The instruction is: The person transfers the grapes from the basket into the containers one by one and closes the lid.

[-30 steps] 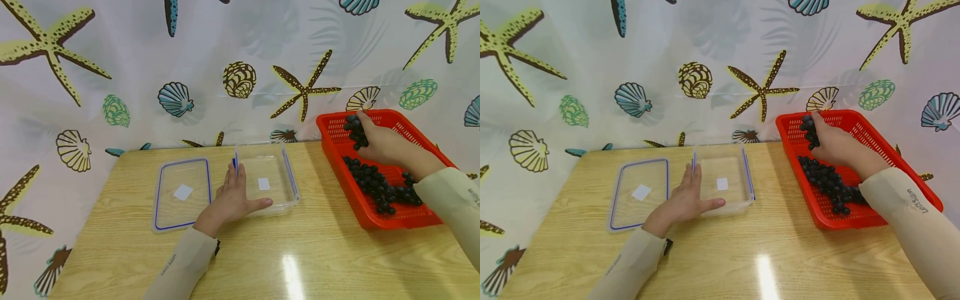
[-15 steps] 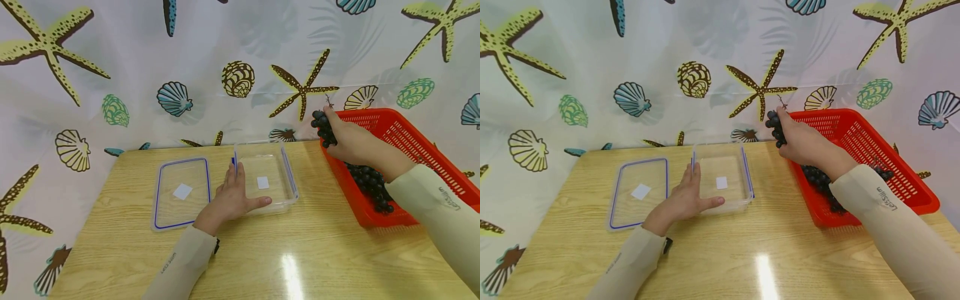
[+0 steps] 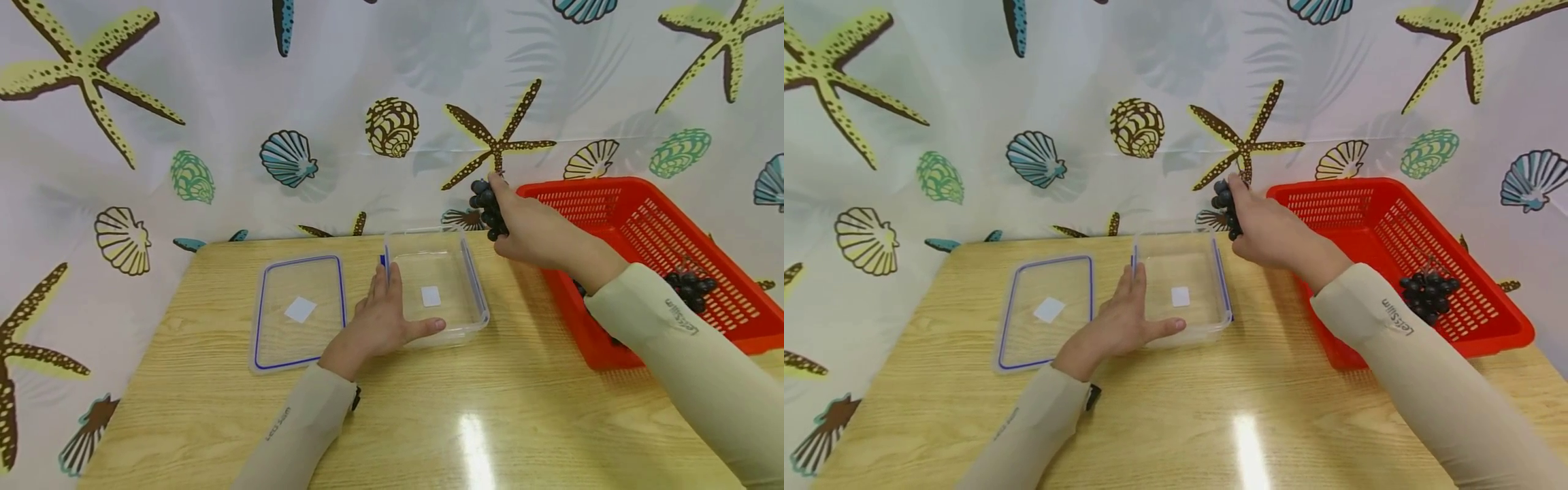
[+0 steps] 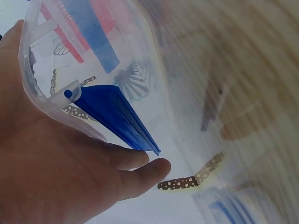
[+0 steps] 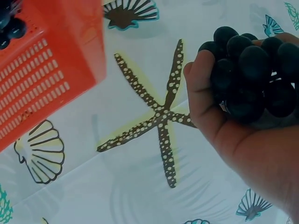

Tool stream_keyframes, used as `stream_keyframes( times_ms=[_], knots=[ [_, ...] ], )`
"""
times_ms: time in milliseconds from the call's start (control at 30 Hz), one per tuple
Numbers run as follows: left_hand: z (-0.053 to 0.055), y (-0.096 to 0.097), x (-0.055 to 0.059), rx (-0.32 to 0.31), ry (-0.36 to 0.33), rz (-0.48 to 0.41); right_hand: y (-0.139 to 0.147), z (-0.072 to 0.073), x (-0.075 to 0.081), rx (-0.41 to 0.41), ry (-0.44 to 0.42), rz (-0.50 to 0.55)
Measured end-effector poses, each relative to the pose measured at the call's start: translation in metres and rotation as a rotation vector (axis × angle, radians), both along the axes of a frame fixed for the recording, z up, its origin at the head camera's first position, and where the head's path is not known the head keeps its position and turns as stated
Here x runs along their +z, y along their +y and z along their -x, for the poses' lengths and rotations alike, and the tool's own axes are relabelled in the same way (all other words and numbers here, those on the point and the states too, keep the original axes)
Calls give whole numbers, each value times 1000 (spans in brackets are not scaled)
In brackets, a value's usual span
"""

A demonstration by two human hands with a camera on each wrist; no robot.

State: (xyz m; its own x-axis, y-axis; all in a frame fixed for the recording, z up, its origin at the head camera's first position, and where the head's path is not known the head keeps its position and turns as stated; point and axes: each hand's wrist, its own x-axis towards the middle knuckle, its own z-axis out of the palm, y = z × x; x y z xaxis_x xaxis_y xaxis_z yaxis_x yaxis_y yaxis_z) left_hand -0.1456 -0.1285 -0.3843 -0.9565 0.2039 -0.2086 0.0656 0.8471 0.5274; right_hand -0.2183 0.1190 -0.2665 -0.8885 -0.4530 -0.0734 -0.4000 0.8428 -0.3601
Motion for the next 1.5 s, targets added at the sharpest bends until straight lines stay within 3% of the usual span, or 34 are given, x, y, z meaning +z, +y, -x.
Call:
stream_keyframes(
  times_ms=[267, 433, 667, 900, 1267, 1500],
  knots=[
    [2, -2, -3, 14, 2, -10, -33, 4, -2, 44, 42, 2],
    [2, -1, -2, 11, -3, -30, -55, 9, -8, 13, 26, -27],
    [2, 0, -1, 6, -16, -59, -79, 16, -36, 23, -51, -6],
    [2, -1, -1, 8, -14, -77, -95, 19, -63, 34, -57, 6],
    [3, -1, -1, 12, -36, -95, -111, 19, -89, 11, -175, 37],
    [3, -2, 0, 10, -29, -92, -109, 20, -98, 105, -300, 85]
  ],
)
